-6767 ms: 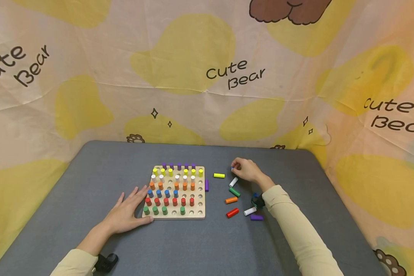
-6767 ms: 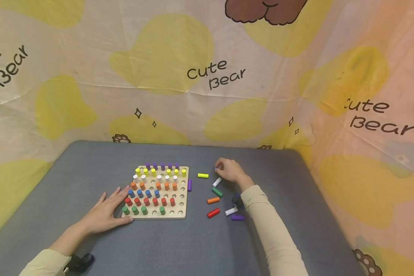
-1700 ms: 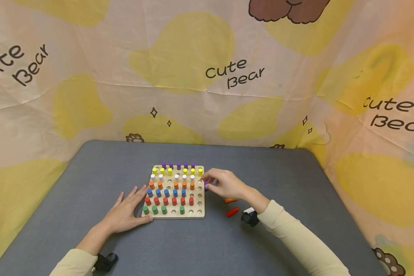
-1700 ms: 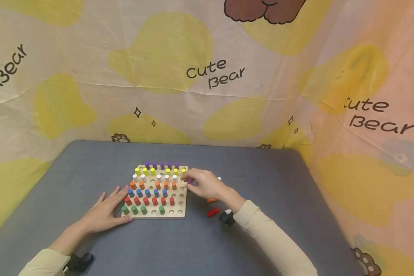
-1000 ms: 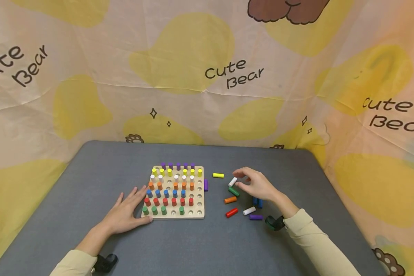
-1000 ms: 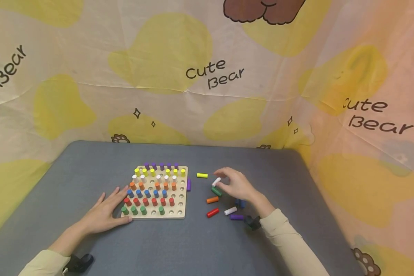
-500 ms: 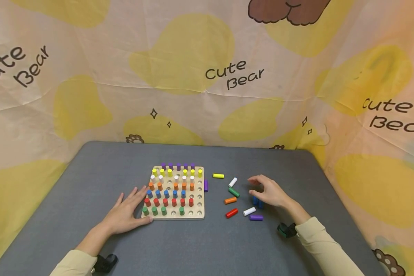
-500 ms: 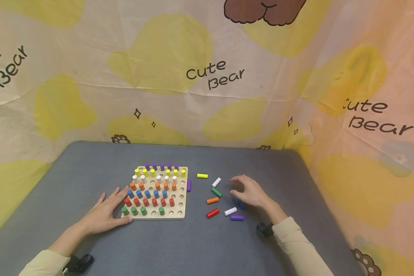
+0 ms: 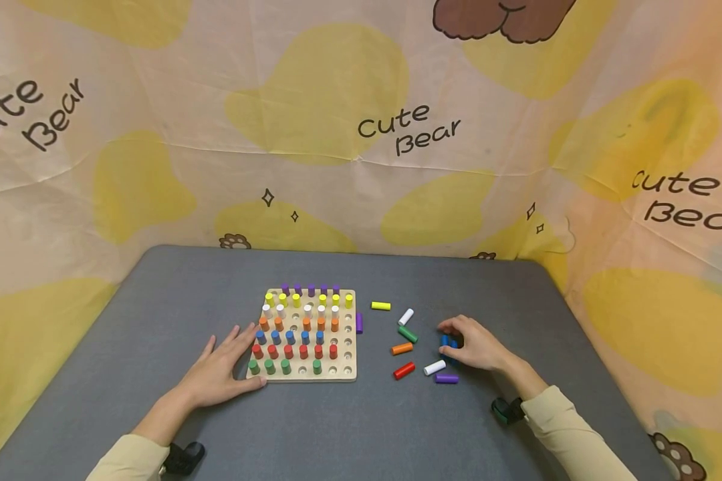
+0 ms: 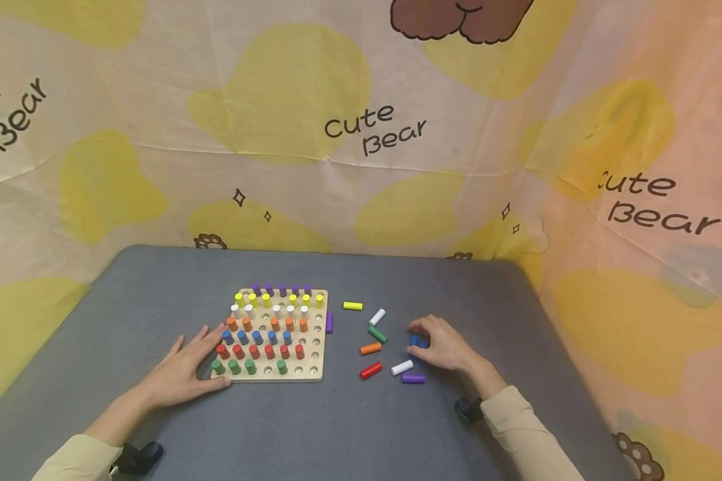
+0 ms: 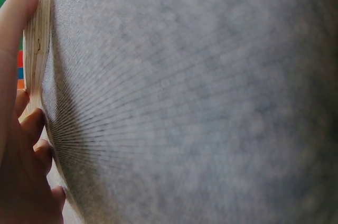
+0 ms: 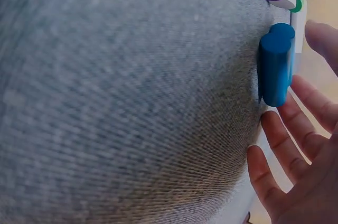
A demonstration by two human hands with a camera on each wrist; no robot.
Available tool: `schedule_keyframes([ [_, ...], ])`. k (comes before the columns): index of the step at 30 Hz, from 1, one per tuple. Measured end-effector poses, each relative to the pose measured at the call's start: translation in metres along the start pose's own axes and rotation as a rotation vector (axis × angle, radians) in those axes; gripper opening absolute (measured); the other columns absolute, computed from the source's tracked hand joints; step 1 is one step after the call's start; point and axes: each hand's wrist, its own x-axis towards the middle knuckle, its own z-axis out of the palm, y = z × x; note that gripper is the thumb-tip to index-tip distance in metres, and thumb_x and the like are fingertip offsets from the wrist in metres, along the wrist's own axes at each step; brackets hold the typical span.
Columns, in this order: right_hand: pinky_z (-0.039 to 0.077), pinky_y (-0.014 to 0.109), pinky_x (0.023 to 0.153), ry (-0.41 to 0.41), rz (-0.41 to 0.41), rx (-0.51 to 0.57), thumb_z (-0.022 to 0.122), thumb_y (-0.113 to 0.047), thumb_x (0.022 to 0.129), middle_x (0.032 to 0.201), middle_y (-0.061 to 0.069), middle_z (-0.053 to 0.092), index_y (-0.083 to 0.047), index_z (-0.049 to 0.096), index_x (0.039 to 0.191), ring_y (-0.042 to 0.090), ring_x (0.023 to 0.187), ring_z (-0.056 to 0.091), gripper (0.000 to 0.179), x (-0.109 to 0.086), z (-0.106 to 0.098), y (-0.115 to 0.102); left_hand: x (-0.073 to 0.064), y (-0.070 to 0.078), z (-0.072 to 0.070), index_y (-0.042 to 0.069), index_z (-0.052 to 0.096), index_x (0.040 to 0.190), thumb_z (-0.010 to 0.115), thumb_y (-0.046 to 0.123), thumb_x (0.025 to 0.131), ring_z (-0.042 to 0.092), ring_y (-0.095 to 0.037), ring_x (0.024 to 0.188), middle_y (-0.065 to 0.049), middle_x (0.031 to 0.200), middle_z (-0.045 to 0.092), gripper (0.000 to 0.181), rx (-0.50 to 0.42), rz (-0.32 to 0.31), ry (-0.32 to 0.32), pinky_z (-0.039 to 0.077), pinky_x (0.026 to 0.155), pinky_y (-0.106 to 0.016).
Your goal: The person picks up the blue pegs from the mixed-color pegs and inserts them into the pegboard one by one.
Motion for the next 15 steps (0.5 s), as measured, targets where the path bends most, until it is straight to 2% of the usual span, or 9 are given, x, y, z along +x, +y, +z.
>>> schedule_keyframes([
  [15,0.044,0.032,0.072,-0.003,0.004,-0.076,0.076,-0.029,0.072,0.095,0.000,0.056,-0.011,0.064,0.103,0.014,0.085,0.050,0.038,-0.0049,0.0022,-0.0005,-0.0008,0.0013,-0.0006,0.016,0.026,0.147,0.065,0.065,0.070,0.020,-0.037,0.138,-0.009,0.150,0.029,0.099,0.003,-0.003,0.001,0.007,0.106,-0.064],
])
